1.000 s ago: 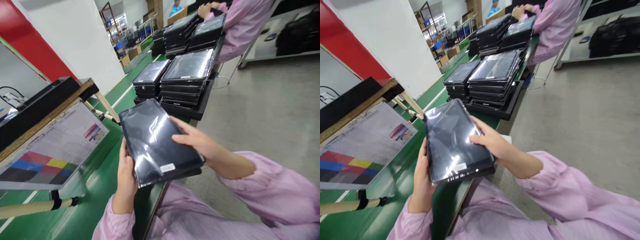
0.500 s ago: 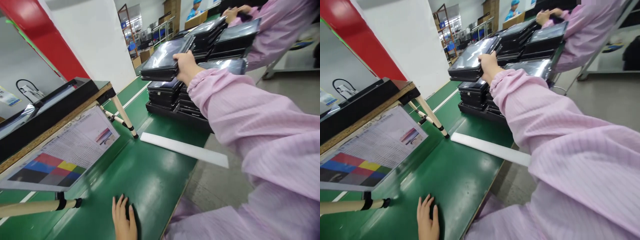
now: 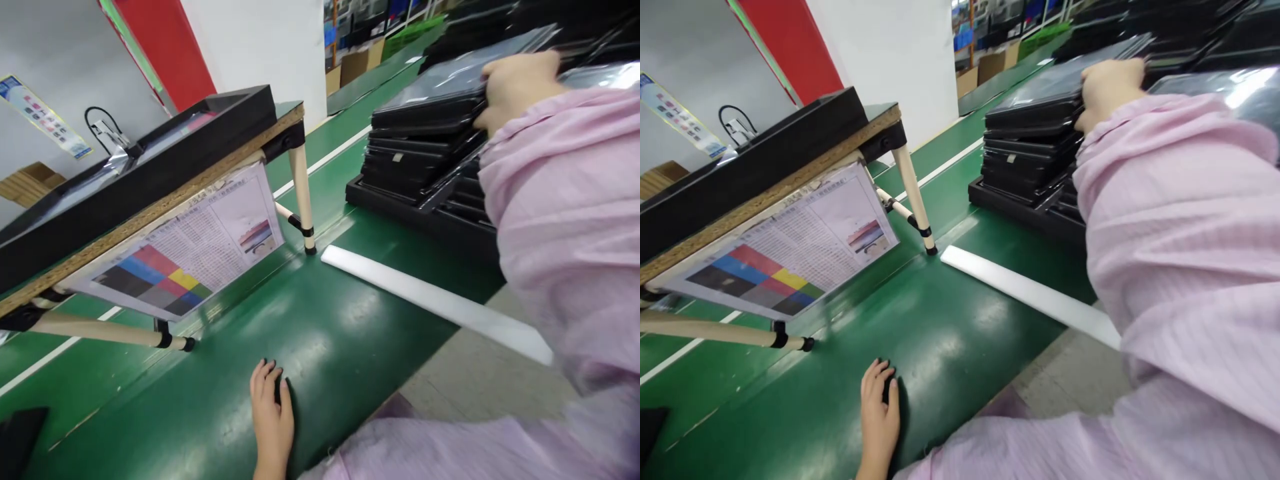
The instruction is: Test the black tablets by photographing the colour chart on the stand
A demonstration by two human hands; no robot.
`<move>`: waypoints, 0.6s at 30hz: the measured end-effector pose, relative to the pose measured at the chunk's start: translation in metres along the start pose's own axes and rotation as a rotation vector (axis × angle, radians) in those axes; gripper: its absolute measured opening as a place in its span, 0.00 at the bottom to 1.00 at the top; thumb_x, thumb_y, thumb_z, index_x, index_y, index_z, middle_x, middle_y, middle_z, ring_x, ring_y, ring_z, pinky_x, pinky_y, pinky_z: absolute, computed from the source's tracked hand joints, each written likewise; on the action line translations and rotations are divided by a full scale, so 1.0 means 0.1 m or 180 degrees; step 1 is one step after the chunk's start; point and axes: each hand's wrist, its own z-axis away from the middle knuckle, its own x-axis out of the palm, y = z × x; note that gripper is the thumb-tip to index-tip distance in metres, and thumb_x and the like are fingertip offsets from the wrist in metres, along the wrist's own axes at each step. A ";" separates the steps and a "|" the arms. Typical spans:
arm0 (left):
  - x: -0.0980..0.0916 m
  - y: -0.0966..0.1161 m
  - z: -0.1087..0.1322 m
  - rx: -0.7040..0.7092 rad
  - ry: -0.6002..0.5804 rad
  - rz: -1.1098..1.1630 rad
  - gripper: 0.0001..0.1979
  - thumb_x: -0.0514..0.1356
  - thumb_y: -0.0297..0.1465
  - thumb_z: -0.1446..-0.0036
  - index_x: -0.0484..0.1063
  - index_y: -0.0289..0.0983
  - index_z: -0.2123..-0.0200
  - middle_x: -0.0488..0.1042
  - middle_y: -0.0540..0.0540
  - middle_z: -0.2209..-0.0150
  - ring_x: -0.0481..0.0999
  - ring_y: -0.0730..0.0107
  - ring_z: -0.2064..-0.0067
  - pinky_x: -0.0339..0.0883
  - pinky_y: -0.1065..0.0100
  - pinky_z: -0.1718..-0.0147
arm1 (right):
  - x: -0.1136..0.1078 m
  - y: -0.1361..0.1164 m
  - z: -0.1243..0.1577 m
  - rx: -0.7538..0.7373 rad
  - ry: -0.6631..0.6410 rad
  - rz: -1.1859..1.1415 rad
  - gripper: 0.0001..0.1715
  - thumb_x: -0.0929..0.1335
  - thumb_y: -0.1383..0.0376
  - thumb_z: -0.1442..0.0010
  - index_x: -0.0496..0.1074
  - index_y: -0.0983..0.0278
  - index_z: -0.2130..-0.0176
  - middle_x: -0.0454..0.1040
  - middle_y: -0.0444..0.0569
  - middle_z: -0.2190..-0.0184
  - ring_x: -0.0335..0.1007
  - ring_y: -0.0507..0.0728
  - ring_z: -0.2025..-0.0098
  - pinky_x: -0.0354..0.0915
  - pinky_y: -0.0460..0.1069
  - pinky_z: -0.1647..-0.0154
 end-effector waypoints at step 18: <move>0.19 -0.22 -0.06 0.0774 0.0689 -0.0430 0.10 0.56 0.34 0.40 0.78 0.40 0.65 0.80 0.38 0.60 0.79 0.51 0.56 0.73 0.49 0.54 | 1.29 0.50 2.35 -0.2121 -0.0650 0.0036 0.34 0.53 0.77 0.36 0.64 0.65 0.35 0.61 0.48 0.33 0.52 0.58 0.28 0.45 0.65 0.27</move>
